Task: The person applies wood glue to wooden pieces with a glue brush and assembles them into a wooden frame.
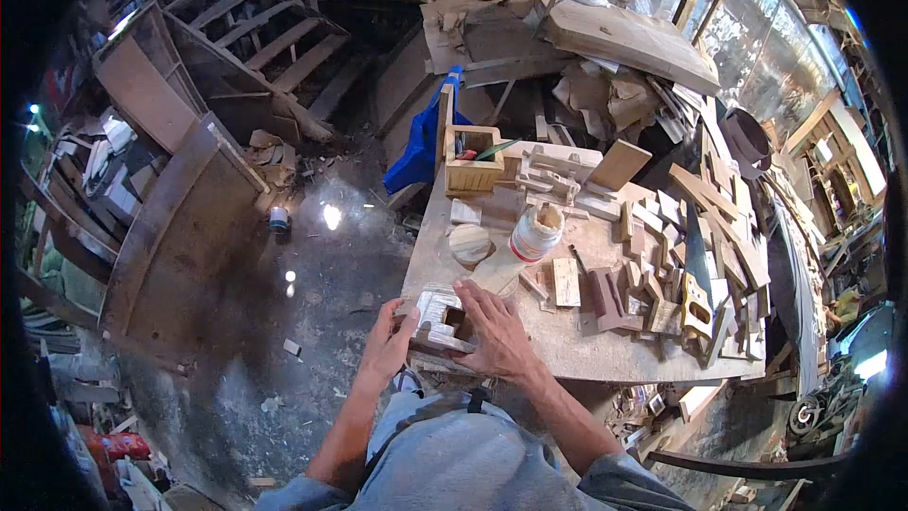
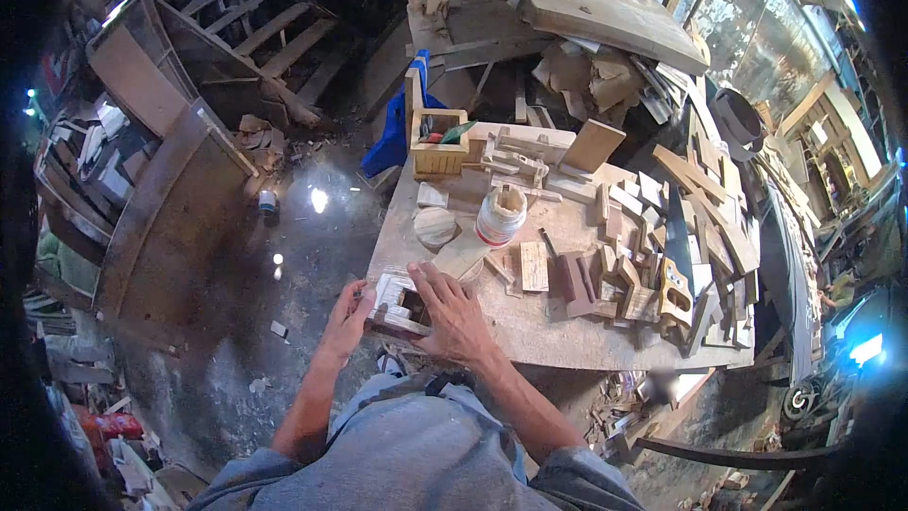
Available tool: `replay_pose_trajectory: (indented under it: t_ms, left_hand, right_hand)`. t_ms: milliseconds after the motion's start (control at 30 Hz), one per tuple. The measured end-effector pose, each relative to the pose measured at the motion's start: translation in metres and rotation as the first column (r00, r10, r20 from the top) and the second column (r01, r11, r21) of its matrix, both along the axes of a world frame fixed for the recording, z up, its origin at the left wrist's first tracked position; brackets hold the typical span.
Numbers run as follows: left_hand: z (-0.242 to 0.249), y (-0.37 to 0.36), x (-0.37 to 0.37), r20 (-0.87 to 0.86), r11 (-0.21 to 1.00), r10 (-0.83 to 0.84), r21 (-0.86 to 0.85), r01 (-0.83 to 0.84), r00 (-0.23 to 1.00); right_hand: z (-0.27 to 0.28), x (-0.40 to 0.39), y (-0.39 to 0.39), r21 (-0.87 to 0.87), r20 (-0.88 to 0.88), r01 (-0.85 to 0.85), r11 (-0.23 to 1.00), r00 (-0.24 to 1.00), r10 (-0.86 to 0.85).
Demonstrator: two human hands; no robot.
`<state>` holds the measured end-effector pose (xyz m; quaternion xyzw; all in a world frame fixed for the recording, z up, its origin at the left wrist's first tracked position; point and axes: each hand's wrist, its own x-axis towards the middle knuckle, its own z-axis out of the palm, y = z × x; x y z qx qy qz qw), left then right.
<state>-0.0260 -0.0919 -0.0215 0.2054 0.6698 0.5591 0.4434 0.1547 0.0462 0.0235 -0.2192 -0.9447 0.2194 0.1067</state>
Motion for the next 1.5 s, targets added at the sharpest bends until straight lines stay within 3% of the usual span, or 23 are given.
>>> replay_pose_trajectory:
  t_ms: [267, 367, 467, 567, 667, 767, 867, 900, 1000, 1100, 1200, 1300, 1400, 1433, 1500]
  left_hand:
    - [0.009, 0.009, 0.011, -0.241, 0.998, -0.062, -0.031, 0.056, 0.969]
    - [0.017, 0.013, 0.017, -0.236, 0.996, -0.063, -0.069, 0.049, 0.97]
    - [0.0, 0.013, 0.016, -0.233, 0.999, -0.047, -0.028, 0.042, 0.971]
    - [0.015, 0.012, 0.02, -0.232, 1.0, -0.022, -0.006, 0.021, 0.973]
    - [0.013, 0.01, 0.023, -0.222, 0.999, 0.003, 0.04, 0.006, 0.975]
    - [-0.001, 0.009, 0.021, -0.286, 0.996, -0.019, 0.083, 0.044, 0.958]
    - [0.003, 0.008, 0.023, -0.22, 0.991, -0.02, 0.124, 0.048, 0.975]
    - [0.003, 0.008, 0.024, -0.223, 0.991, -0.011, 0.126, 0.04, 0.975]
    - [-0.001, 0.008, 0.025, -0.259, 0.992, 0.007, 0.125, 0.027, 0.966]
    - [-0.007, 0.007, 0.022, -0.329, 0.994, -0.003, 0.102, 0.039, 0.944]
    - [-0.004, 0.006, 0.022, -0.327, 0.995, -0.015, 0.092, 0.048, 0.945]
    - [-0.009, 0.007, 0.022, -0.285, 0.994, -0.008, 0.105, 0.04, 0.958]
    - [-0.004, 0.008, 0.022, -0.297, 0.995, -0.021, 0.083, 0.047, 0.955]
    - [0.0, 0.007, 0.022, -0.294, 0.996, -0.024, 0.076, 0.048, 0.955]
    - [-0.001, 0.008, 0.021, -0.288, 0.996, -0.021, 0.078, 0.045, 0.957]
  right_hand:
    - [0.001, 0.0, -0.002, 0.029, -0.003, 0.017, 0.999, 1.0, -0.017]
    - [0.007, -0.001, -0.002, 0.028, 0.006, 0.005, 1.0, 1.0, -0.006]
    - [0.008, 0.001, -0.001, 0.033, -0.076, -0.006, 0.999, 0.997, 0.008]
    - [0.004, 0.011, 0.021, -0.151, -0.29, 0.001, 0.989, 0.956, -0.045]
    - [0.005, 0.018, 0.064, -0.062, -0.174, 0.217, 0.974, 0.959, -0.225]
    - [-0.003, 0.016, 0.101, 0.17, -0.034, -0.03, 0.985, 0.999, 0.036]
    - [-0.033, 0.008, 0.115, 0.362, 0.063, -0.211, 0.908, 0.977, 0.203]
    - [-0.033, 0.006, 0.115, 0.42, 0.178, -0.256, 0.871, 0.964, 0.198]
    - [-0.027, -0.001, 0.117, 0.327, 0.334, -0.32, 0.889, 0.919, 0.208]
    - [-0.006, 0.004, 0.107, 0.386, 0.29, -0.293, 0.875, 0.939, 0.186]
    - [0.004, 0.023, 0.099, 0.426, 0.24, -0.189, 0.885, 0.967, 0.091]
    - [0.034, 0.045, 0.08, 0.331, 0.179, -0.02, 0.943, 0.983, -0.042]
    - [0.034, 0.062, 0.066, 0.088, 0.169, 0.312, 0.946, 0.931, -0.323]
    - [0.044, 0.067, 0.054, 0.086, 0.138, 0.402, 0.911, 0.901, -0.411]
    - [0.028, 0.077, 0.044, -0.031, 0.267, 0.53, 0.848, 0.822, -0.504]
